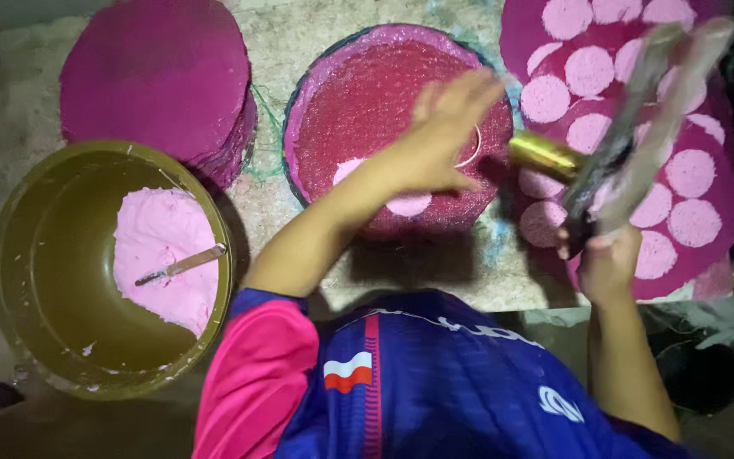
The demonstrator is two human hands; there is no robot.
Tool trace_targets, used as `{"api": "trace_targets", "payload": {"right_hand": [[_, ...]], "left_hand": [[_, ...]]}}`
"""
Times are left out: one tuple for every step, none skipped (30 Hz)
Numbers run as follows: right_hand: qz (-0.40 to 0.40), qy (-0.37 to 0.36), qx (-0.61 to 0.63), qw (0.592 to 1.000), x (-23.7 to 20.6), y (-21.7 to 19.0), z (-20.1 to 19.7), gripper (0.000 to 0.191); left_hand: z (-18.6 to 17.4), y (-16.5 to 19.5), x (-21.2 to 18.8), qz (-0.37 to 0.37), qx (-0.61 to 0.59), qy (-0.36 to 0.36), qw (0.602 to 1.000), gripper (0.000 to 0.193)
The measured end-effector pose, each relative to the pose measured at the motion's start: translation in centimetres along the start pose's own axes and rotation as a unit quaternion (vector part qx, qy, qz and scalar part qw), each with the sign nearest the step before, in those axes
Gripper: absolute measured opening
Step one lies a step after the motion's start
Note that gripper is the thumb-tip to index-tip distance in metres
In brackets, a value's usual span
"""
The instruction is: The person scoops pink batter from a large basin into a handheld extruder gun and squeezes round dollops of batter onto round pink trays, filling the trays with rows of small cakes. They repeatedly refill the gun from the basin and place filled trays aside.
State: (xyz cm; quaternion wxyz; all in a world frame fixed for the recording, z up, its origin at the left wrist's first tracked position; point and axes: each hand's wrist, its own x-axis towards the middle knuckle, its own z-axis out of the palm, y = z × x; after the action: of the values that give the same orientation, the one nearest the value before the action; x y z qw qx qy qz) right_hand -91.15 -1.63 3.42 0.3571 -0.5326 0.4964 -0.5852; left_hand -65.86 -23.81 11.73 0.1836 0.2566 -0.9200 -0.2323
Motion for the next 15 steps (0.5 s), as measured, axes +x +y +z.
{"api": "trace_targets", "payload": {"right_hand": [[-0.027,-0.017,-0.129,0.991,0.3,-1.5,0.0,0.030],[-0.054,-0.031,-0.258,0.964,0.7,-3.2,0.0,0.008],[-0.105,-0.061,-0.299,0.946,1.2,-5.0,0.4,0.015],[-0.153,-0.091,-0.341,0.923,1.6,-7.1,0.8,0.023],[-0.201,-0.120,-0.382,0.894,2.0,-9.2,1.3,0.031],[-0.197,-0.171,-0.333,0.906,2.7,-11.4,1.8,0.036],[-0.192,-0.219,-0.282,0.914,3.4,-13.6,2.5,0.041],[-0.188,-0.264,-0.229,0.918,4.2,-15.5,3.6,0.047],[-0.308,-0.312,-0.282,0.853,5.9,-16.9,4.6,0.040],[-0.415,-0.358,-0.327,0.770,7.7,-18.1,5.7,0.035],[-0.509,-0.400,-0.361,0.671,8.5,-19.4,7.1,0.032],[-0.463,-0.441,-0.323,0.698,8.2,-20.5,8.9,0.042],[-0.419,-0.475,-0.289,0.718,8.2,-21.4,10.8,0.054],[-0.376,-0.507,-0.254,0.733,8.4,-22.3,12.0,0.067],[-0.291,-0.556,-0.208,0.750,7.5,-23.3,13.3,0.051]], "left_hand": [[-0.2,1.4,0.2,0.047,-0.021,-0.004,0.999,0.114],[-0.6,2.7,-0.3,0.084,-0.048,-0.027,0.995,0.106],[-1.3,3.9,-1.4,0.121,-0.082,-0.059,0.987,0.098],[-1.9,5.1,-3.1,0.129,-0.103,-0.131,0.978,0.090],[-2.5,6.1,-4.8,0.134,-0.119,-0.185,0.966,0.082],[-3.3,7.0,-6.6,0.128,-0.130,-0.237,0.954,0.074],[-3.5,8.3,-8.5,0.116,-0.109,-0.272,0.949,0.067],[-4.0,9.0,-9.8,0.101,-0.084,-0.297,0.946,0.059],[-4.2,10.1,-11.4,0.090,-0.060,-0.321,0.941,0.052],[-4.6,10.8,-12.5,0.078,-0.051,-0.336,0.937,0.045],[-5.0,11.3,-13.7,0.072,-0.043,-0.345,0.935,0.039],[-5.9,11.4,-14.7,0.066,-0.049,-0.353,0.932,0.034],[-7.0,11.4,-16.2,0.060,0.018,-0.367,0.928,0.034],[-8.4,11.6,-18.0,0.047,0.053,-0.380,0.922,0.034],[-9.7,11.8,-19.7,0.041,0.063,-0.383,0.921,0.034]]}}
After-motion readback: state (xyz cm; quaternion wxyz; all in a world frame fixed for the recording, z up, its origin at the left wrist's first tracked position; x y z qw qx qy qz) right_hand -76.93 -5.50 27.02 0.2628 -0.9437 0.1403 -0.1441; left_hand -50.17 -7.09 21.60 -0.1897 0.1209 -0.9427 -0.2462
